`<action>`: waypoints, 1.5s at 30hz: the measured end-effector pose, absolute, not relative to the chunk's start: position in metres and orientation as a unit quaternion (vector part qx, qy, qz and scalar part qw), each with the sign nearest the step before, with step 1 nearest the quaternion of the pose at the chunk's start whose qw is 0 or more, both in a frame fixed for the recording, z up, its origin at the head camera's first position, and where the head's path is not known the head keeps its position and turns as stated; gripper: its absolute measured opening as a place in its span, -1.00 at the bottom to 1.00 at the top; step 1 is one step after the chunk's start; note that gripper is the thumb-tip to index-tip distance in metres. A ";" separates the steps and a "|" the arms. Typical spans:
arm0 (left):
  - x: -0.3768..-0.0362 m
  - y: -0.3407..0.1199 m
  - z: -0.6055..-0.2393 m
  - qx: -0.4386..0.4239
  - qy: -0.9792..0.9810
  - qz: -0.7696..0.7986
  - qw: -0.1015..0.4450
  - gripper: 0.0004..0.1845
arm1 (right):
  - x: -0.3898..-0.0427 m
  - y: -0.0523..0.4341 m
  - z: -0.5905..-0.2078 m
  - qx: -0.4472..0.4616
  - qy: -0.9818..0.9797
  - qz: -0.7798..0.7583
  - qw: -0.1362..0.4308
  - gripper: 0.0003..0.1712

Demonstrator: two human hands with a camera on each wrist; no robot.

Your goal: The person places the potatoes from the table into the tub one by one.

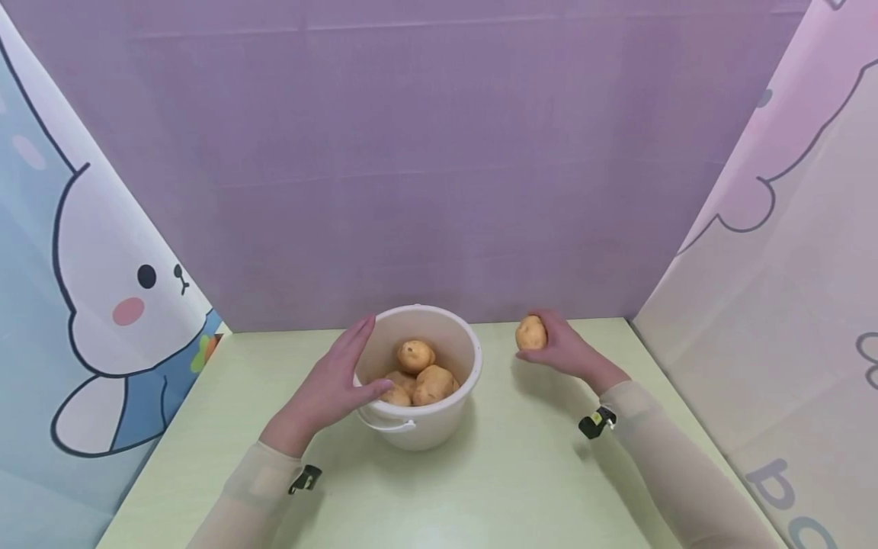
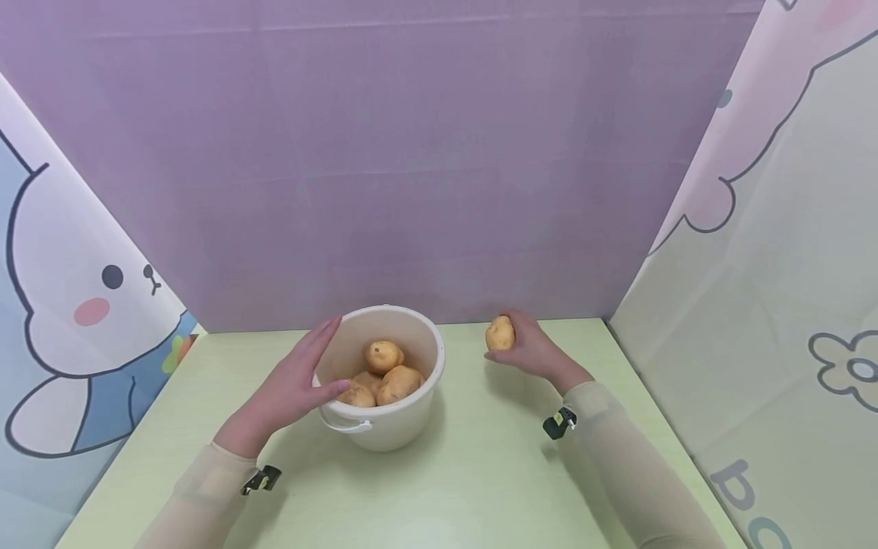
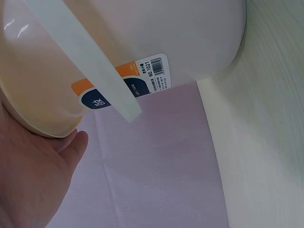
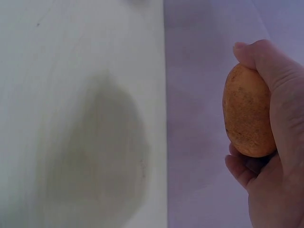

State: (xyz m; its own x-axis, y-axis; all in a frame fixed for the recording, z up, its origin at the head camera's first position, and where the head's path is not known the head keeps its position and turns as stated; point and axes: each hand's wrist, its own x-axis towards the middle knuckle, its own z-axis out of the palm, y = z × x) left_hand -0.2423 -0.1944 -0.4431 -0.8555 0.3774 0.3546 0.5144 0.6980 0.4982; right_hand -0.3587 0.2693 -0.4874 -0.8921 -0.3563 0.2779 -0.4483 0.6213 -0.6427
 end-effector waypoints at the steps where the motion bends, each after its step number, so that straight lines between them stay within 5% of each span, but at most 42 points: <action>1: -0.243 -0.195 -0.443 -0.244 -0.915 -0.301 0.113 0.19 | -0.358 0.269 -0.485 0.228 -0.898 0.371 0.063 -0.10; 12: -0.242 -0.194 -0.442 -0.243 -0.915 -0.301 0.112 0.19 | -0.352 0.264 -0.464 0.262 -0.887 0.376 0.063 -0.17; 45: -0.243 -0.196 -0.443 -0.249 -0.914 -0.301 0.111 0.21 | -0.327 0.225 -0.400 0.310 -0.873 0.376 0.028 0.07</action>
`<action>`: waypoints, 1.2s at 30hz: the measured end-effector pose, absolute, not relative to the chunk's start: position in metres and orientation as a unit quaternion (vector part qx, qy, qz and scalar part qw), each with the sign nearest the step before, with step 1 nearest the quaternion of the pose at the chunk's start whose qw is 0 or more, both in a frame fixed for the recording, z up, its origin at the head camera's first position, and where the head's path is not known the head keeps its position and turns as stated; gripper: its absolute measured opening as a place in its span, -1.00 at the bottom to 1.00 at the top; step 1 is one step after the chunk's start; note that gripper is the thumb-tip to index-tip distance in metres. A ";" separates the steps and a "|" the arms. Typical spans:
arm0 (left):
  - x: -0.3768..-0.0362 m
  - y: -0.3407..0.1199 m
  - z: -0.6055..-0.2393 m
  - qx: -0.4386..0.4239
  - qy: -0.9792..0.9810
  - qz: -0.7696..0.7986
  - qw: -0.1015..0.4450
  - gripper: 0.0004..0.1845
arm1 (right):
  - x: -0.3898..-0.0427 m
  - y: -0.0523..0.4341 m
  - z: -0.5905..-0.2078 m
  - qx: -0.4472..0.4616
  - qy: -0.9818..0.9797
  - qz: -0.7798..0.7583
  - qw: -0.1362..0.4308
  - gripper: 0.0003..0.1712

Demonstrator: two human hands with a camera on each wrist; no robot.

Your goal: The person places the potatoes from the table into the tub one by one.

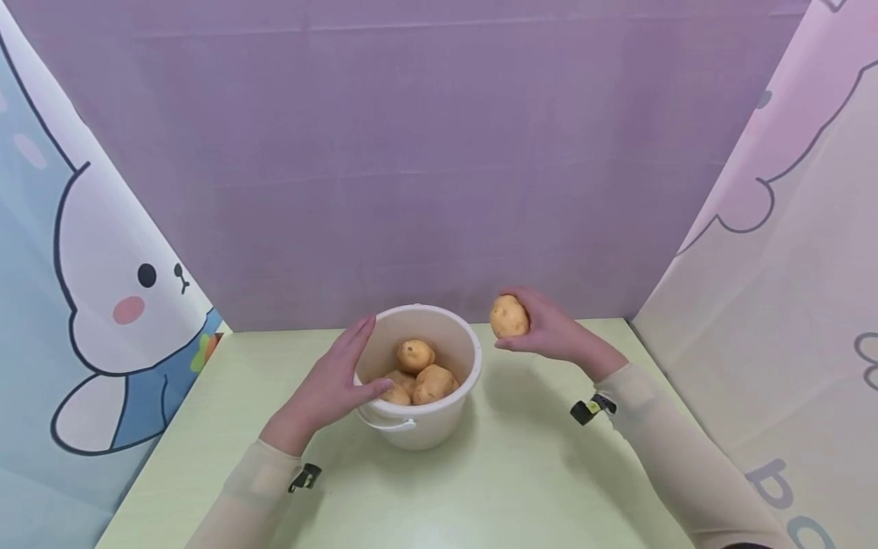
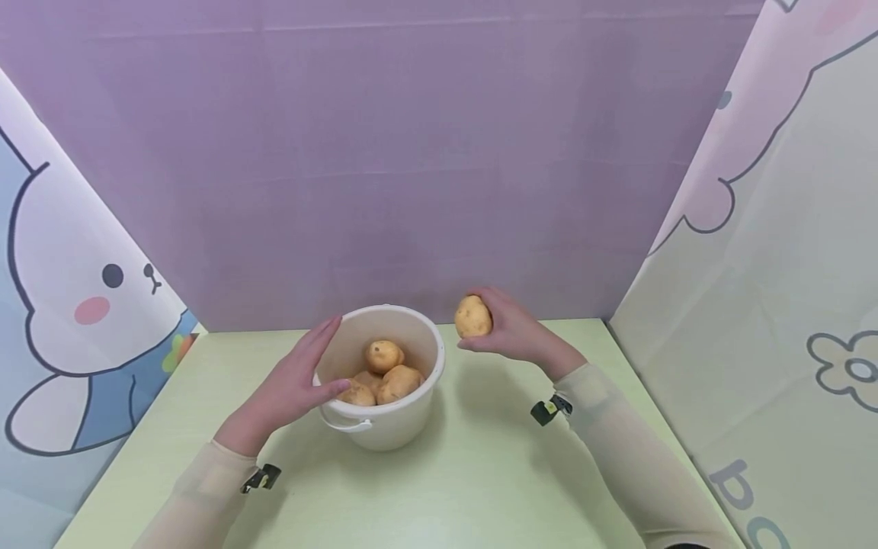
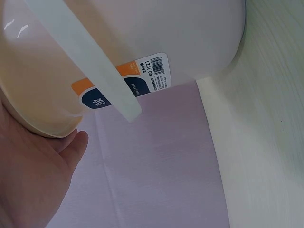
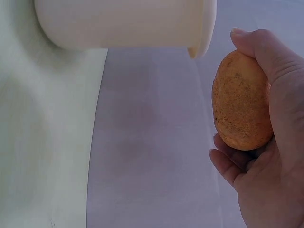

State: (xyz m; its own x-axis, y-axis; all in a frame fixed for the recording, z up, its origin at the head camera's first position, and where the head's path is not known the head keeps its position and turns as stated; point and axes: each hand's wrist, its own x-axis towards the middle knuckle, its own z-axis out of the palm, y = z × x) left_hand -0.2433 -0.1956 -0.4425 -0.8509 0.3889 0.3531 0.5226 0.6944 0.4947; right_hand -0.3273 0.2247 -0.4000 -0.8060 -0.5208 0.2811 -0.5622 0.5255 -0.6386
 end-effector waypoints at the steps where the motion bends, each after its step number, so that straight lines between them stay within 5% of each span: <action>1: -0.243 -0.196 -0.442 -0.249 -0.914 -0.301 0.111 0.21 | -0.327 0.223 -0.398 0.313 -0.873 0.374 0.028 0.06; 36: -0.242 -0.195 -0.442 -0.248 -0.913 -0.303 0.113 0.19 | -0.323 0.154 -0.376 0.420 -0.836 0.354 -0.011 0.06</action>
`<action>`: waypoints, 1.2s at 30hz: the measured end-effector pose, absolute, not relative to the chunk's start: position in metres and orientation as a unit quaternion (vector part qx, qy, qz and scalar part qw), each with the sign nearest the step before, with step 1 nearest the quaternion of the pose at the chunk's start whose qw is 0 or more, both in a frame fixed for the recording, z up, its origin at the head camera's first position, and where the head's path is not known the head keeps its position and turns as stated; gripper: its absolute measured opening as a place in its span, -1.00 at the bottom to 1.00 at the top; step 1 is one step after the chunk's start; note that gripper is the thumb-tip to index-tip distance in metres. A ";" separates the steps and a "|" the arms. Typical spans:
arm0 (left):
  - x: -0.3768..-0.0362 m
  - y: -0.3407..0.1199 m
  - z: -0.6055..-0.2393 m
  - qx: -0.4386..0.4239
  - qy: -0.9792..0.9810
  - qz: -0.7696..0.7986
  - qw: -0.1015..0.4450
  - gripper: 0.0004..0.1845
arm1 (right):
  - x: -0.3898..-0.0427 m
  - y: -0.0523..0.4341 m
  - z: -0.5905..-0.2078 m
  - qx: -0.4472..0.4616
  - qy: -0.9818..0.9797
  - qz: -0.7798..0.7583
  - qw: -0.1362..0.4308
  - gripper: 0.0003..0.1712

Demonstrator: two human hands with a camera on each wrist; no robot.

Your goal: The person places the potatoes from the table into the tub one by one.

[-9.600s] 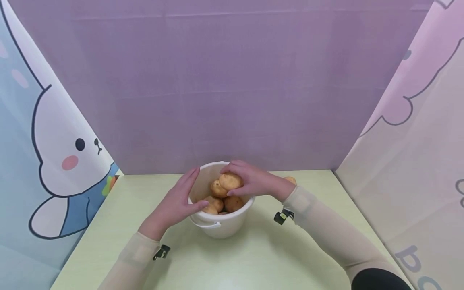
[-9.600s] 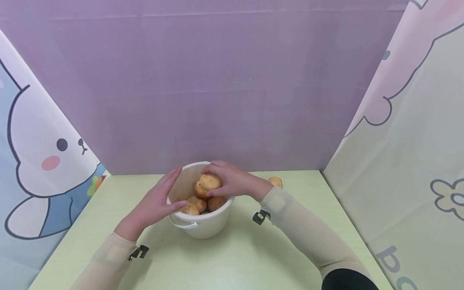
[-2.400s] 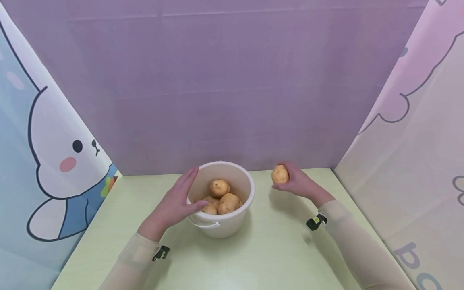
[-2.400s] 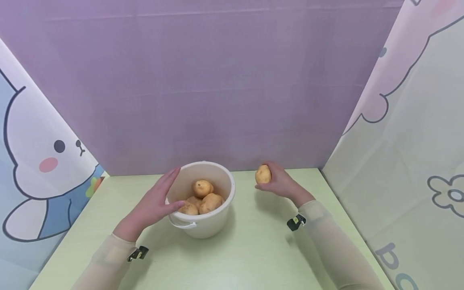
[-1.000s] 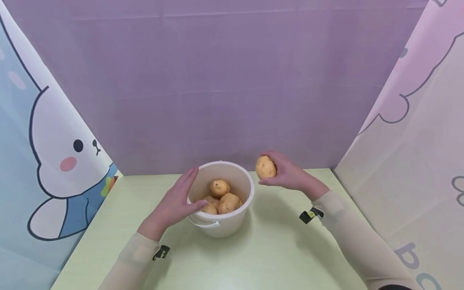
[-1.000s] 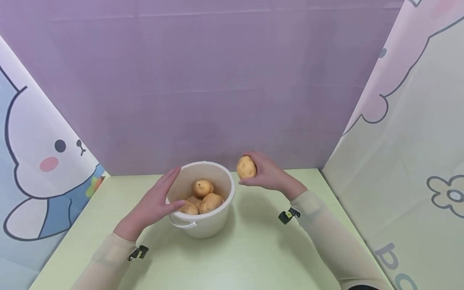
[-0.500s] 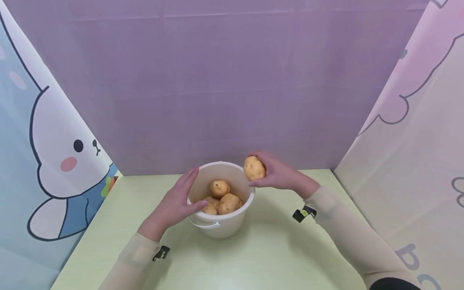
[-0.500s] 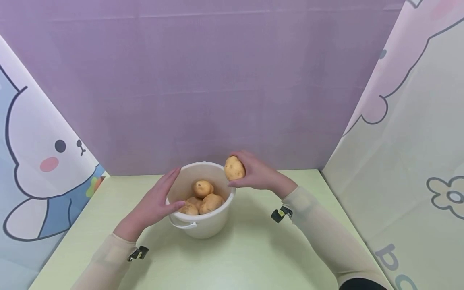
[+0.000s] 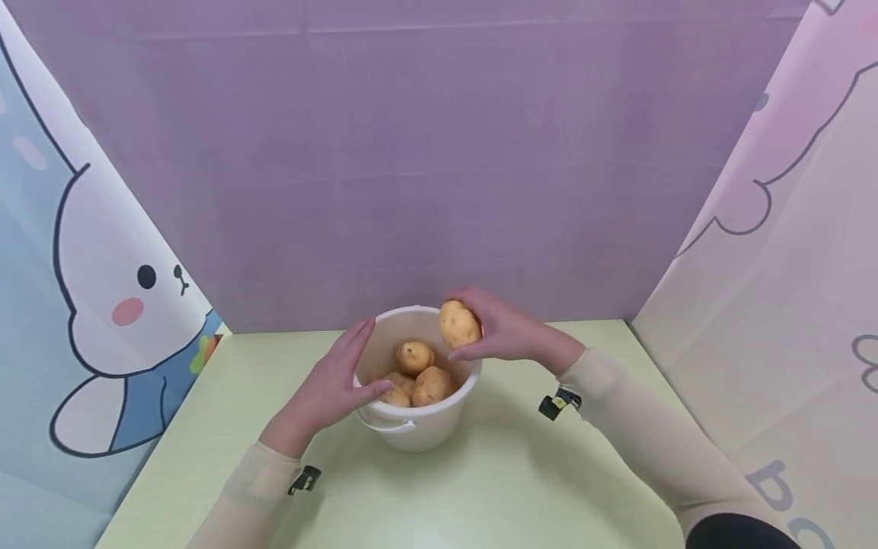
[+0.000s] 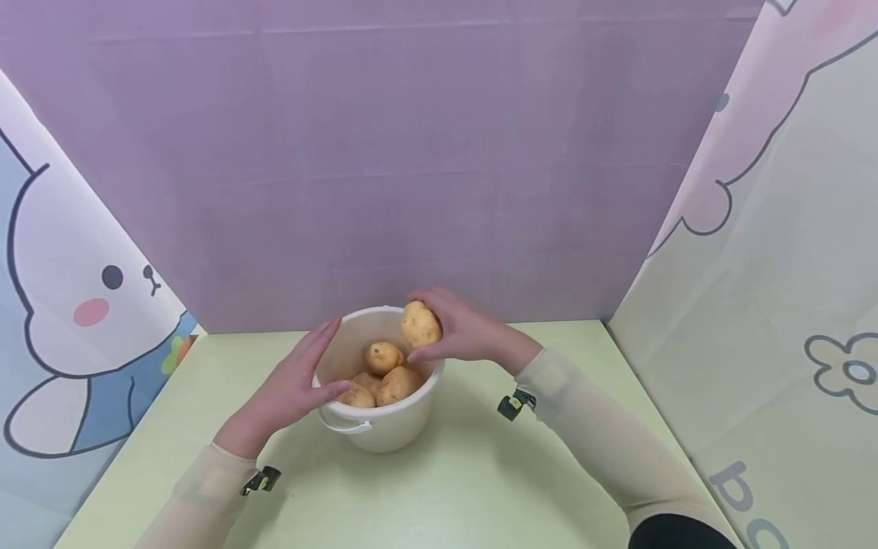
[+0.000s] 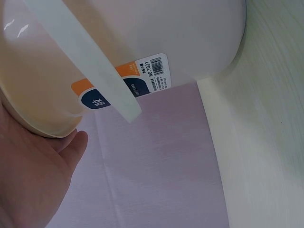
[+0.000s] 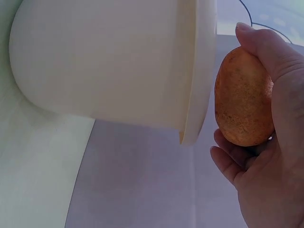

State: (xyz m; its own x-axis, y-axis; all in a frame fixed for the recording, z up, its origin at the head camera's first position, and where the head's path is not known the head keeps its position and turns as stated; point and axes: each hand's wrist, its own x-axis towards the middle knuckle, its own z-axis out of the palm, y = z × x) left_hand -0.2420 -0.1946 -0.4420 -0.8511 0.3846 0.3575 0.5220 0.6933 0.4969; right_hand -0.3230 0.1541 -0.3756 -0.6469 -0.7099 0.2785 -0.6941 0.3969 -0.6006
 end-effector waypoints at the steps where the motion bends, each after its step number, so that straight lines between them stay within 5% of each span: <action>1: -0.242 -0.194 -0.442 -0.248 -0.913 -0.304 0.113 0.20 | -0.323 0.152 -0.376 -0.424 0.834 -0.353 0.013 0.07; 36: -0.243 -0.196 -0.443 -0.249 -0.912 -0.306 0.111 0.18 | -0.325 0.100 -0.379 -0.471 0.844 -0.256 0.023 0.21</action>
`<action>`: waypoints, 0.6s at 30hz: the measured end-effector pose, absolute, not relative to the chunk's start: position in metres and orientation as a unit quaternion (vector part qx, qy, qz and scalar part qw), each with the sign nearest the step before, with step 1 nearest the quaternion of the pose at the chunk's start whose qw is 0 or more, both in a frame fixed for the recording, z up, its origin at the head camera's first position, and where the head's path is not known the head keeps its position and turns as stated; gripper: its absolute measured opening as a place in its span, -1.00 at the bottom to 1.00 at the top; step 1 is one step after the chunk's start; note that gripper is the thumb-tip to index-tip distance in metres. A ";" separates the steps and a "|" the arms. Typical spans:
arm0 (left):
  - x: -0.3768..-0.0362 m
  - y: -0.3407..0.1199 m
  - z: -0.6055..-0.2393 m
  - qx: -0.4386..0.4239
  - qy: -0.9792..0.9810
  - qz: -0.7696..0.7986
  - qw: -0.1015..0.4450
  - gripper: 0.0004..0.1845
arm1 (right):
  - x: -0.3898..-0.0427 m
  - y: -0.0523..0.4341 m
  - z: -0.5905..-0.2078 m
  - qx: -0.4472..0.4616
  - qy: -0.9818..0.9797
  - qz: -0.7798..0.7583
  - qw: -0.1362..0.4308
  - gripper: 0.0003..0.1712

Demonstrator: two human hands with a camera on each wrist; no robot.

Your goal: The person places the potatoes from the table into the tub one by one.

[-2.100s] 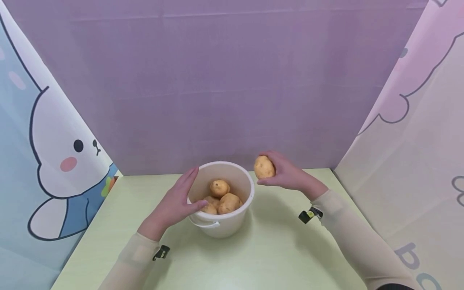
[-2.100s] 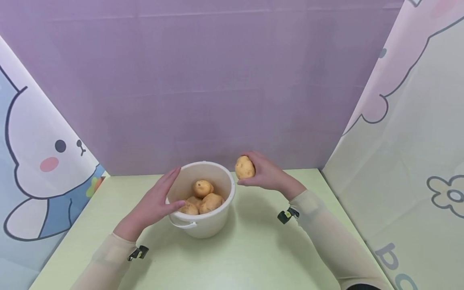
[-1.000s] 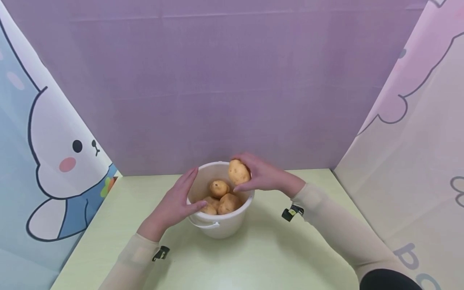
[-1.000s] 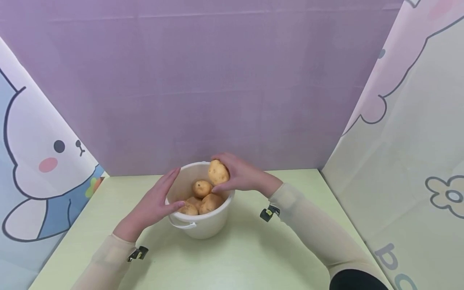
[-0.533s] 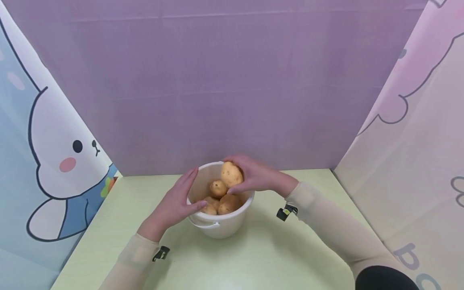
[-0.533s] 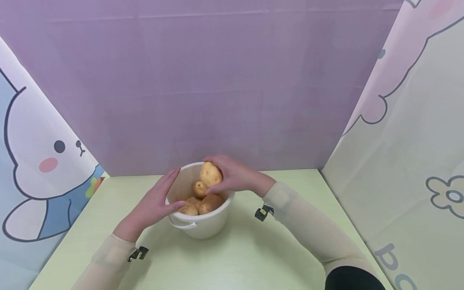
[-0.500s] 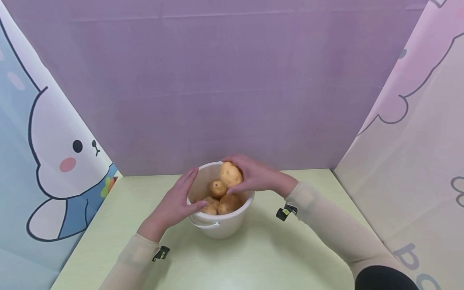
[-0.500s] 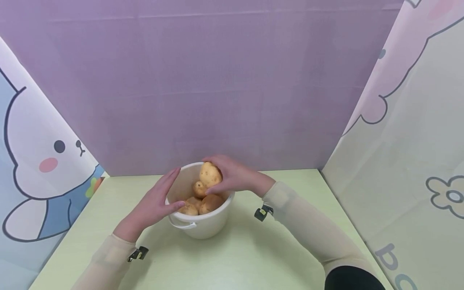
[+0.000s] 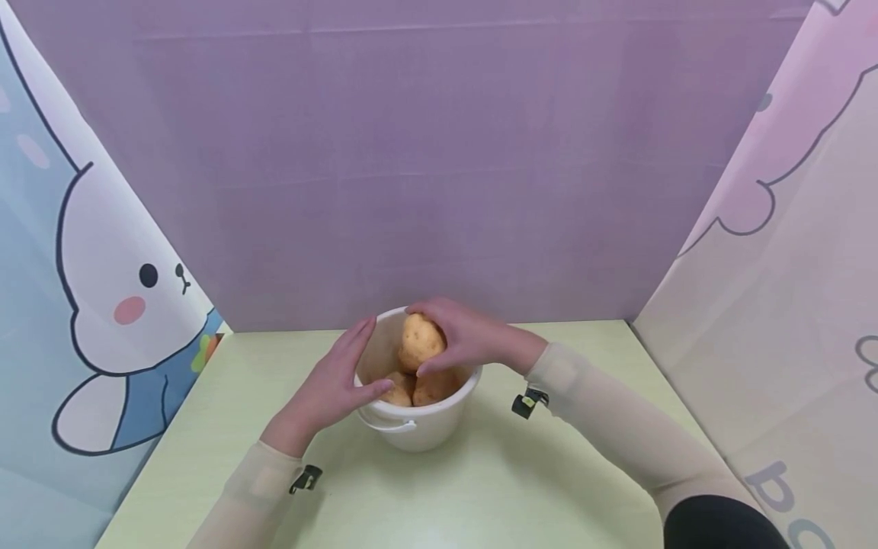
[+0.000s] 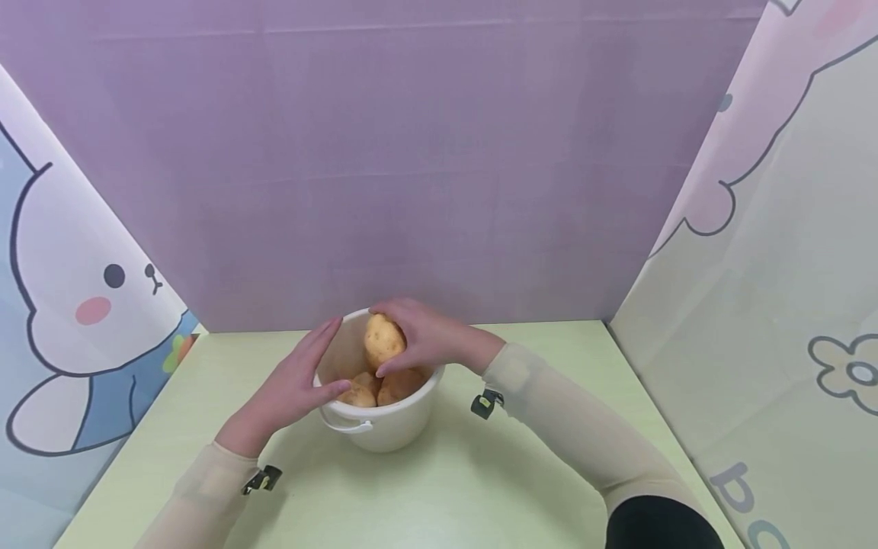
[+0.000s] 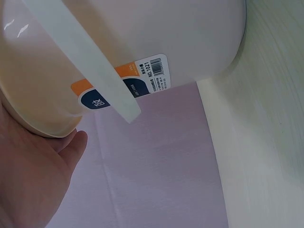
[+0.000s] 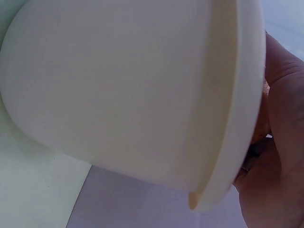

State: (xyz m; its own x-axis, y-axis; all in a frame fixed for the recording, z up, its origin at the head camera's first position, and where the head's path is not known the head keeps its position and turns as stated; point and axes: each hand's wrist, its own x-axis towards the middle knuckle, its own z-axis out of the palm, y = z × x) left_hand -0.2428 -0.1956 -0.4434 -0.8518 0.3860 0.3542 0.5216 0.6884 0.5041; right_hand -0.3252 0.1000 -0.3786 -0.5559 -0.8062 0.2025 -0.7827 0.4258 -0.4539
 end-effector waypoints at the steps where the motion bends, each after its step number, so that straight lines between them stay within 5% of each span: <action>1: -0.243 -0.196 -0.443 -0.249 -0.912 -0.307 0.111 0.19 | -0.325 0.098 -0.379 -0.471 0.844 -0.256 0.023 0.20; 18: -0.242 -0.196 -0.443 -0.252 -0.912 -0.307 0.108 0.17 | -0.326 0.080 -0.386 -0.502 0.826 -0.256 0.021 0.14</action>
